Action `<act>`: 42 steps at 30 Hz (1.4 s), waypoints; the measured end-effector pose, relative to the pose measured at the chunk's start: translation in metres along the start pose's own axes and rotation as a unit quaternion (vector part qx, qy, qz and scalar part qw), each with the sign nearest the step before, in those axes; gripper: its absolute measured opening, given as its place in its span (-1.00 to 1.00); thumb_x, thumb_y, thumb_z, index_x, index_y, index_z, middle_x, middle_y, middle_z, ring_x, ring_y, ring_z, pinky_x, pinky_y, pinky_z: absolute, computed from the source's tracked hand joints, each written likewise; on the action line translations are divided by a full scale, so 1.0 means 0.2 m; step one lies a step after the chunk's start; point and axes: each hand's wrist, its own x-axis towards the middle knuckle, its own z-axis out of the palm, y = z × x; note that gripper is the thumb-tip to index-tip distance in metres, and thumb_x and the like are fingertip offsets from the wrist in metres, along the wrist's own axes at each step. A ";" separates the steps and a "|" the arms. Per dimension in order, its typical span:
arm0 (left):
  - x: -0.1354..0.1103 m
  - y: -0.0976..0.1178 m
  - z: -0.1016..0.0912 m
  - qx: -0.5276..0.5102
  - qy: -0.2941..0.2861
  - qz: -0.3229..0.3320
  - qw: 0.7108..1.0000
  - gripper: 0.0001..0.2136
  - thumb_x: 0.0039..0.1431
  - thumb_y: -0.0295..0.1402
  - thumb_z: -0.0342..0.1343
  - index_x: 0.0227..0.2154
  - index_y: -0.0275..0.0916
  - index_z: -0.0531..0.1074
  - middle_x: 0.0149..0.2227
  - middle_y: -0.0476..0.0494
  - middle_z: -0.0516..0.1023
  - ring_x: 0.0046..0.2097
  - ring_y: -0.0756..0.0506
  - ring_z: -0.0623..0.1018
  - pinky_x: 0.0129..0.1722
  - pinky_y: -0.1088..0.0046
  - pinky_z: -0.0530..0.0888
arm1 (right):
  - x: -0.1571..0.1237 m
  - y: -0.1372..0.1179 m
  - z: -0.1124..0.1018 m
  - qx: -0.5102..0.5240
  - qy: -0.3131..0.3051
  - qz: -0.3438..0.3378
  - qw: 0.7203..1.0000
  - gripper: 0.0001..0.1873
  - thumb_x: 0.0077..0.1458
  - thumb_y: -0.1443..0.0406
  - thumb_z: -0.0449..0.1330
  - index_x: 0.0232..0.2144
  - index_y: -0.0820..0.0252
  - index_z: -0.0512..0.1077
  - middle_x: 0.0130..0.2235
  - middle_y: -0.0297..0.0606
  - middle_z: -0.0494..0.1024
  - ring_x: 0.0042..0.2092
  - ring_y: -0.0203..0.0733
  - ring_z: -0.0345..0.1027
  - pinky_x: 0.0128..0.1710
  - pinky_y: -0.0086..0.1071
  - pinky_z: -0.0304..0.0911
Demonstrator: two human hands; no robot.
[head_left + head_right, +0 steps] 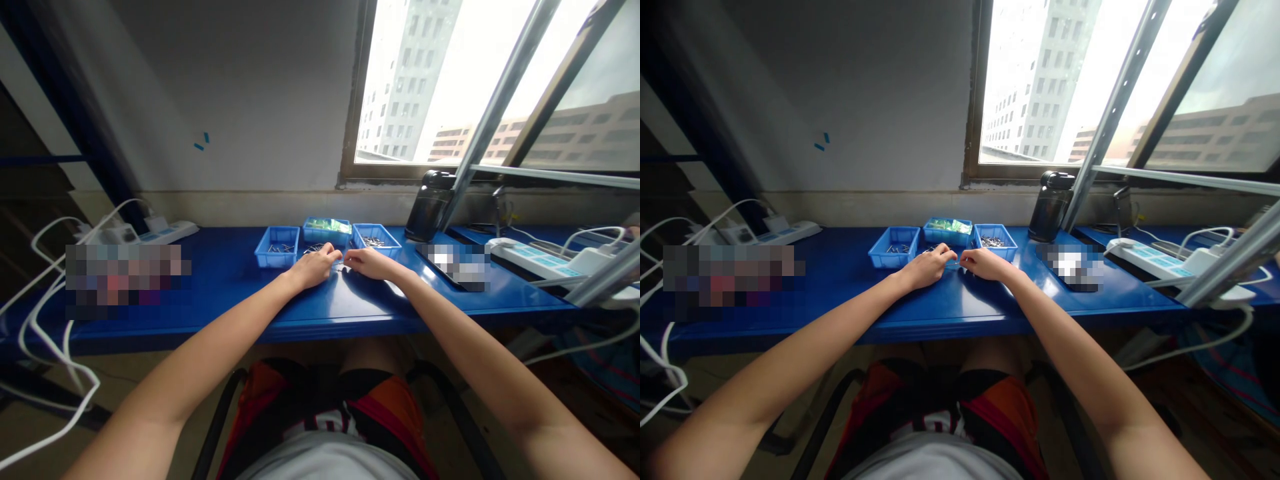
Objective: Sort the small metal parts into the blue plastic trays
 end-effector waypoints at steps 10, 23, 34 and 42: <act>0.01 -0.02 0.01 -0.066 0.001 -0.021 0.998 -0.77 0.20 -0.31 -0.16 -0.25 -0.21 0.39 -0.23 -0.14 0.46 -0.21 -0.10 0.50 -0.23 0.44 0.40 | 0.00 -0.01 0.00 0.042 0.012 0.010 0.999 -0.74 0.09 0.19 0.01 -0.35 0.20 0.43 -0.55 -0.35 0.46 -0.50 -0.34 0.26 -0.40 -0.48 0.13; 0.03 -0.03 0.02 -0.166 0.033 -0.027 0.985 -0.76 0.17 -0.27 -0.09 -0.27 -0.20 0.46 -0.28 -0.08 0.53 -0.24 -0.05 0.49 -0.26 0.51 0.38 | 0.00 -0.03 -0.01 0.057 0.016 0.018 0.998 -0.72 0.08 0.16 0.02 -0.34 0.21 0.43 -0.54 -0.35 0.45 -0.54 -0.38 0.21 -0.44 -0.50 0.12; 0.03 -0.02 0.02 -0.235 0.083 -0.006 0.968 -0.79 0.10 -0.34 -0.02 -0.27 -0.23 0.46 -0.30 -0.06 0.52 -0.32 -0.01 0.48 -0.27 0.52 0.40 | 0.00 -0.04 0.00 0.074 -0.003 0.020 0.997 -0.65 0.09 0.08 0.02 -0.30 0.20 0.44 -0.53 -0.34 0.46 -0.55 -0.37 0.22 -0.47 -0.49 0.13; 0.00 0.00 -0.02 -0.129 0.039 -0.056 0.989 -0.84 0.07 -0.32 -0.03 -0.30 -0.19 0.38 -0.38 -0.05 0.52 -0.34 -0.09 0.51 -0.36 0.48 0.38 | 0.00 -0.05 -0.02 0.049 -0.002 0.007 0.999 -0.72 0.07 0.16 0.05 -0.27 0.20 0.43 -0.54 -0.35 0.44 -0.50 -0.34 0.26 -0.43 -0.48 0.12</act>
